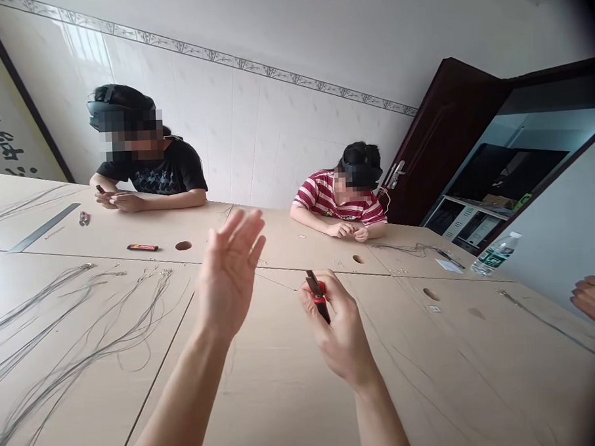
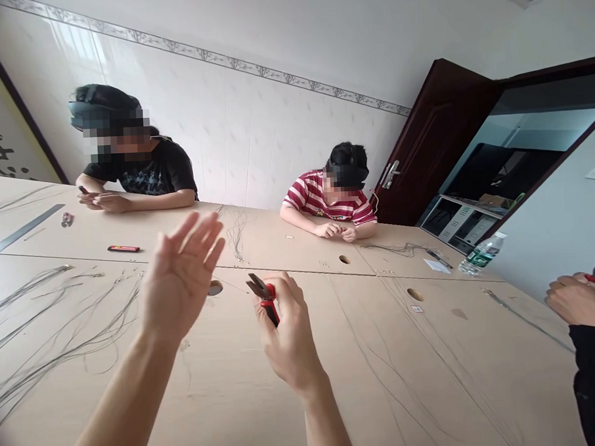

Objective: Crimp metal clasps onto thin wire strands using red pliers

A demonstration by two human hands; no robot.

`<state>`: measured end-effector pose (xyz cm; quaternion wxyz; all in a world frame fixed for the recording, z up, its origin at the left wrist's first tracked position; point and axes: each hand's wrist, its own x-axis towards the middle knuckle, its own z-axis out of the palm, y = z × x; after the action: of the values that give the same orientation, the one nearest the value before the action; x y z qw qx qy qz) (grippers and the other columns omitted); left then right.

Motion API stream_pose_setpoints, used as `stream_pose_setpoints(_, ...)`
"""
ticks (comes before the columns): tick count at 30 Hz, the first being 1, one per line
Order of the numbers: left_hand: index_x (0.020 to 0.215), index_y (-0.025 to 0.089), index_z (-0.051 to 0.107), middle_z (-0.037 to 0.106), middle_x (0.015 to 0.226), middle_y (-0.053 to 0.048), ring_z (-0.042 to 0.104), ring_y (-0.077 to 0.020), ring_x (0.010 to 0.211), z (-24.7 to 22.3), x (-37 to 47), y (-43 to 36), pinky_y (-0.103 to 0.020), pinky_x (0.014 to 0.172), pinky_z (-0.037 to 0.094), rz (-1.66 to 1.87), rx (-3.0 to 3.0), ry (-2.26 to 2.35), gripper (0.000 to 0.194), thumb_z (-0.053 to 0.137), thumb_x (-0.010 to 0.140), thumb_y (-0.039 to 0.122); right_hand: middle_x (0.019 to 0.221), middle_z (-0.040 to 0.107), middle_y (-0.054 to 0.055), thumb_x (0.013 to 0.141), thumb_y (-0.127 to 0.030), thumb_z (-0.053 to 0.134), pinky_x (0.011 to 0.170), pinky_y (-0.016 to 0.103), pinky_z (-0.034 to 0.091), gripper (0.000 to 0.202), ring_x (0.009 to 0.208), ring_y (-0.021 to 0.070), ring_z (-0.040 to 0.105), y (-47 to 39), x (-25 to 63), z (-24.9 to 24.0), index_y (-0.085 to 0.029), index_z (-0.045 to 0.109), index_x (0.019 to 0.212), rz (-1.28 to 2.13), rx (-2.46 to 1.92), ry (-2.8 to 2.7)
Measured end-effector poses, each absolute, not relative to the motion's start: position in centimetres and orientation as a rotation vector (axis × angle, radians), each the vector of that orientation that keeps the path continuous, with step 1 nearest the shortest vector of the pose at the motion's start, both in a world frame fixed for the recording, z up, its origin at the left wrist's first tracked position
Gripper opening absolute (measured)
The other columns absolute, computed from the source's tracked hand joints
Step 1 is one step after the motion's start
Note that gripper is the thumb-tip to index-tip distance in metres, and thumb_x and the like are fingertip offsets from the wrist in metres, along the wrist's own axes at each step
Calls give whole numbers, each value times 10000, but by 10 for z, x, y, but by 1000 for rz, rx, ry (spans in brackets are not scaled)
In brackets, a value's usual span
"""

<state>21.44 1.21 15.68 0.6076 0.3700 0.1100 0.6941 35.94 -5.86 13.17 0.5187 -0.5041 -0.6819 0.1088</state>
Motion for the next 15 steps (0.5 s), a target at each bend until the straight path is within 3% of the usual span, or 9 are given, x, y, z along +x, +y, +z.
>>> stream_pose_setpoints(5,900,164,693,702,959,-79,623,-198,921,140,233,6,-302,859,463,1282,1434,579,421,418,1005,464,892,565,17,959,-200,494,742,284,413,92,835,165,536,-57,362,131,-226,499,871,199,-1172,-1618)
stream_pose_setpoints(9,702,180,552,536,652,-4,438,-134,595,140,238,-4,-264,616,368,1152,1650,751,459,393,998,493,899,569,13,953,-165,487,743,283,412,95,836,162,543,-56,369,130,-230,515,890,128,-1157,-1600)
stream_pose_setpoints(12,692,189,495,428,559,29,330,-119,520,141,238,-6,-260,536,285,1078,1602,729,454,389,983,521,916,581,20,953,-176,495,751,292,415,85,858,173,552,-55,371,130,-230,518,892,98,-1186,-1591)
stream_pose_setpoints(15,691,189,489,364,542,45,298,-111,516,142,237,-6,-250,518,247,1058,1534,739,344,444,957,402,924,584,24,964,-201,498,763,298,416,84,869,177,553,-55,370,130,-229,517,887,104,-1200,-1588)
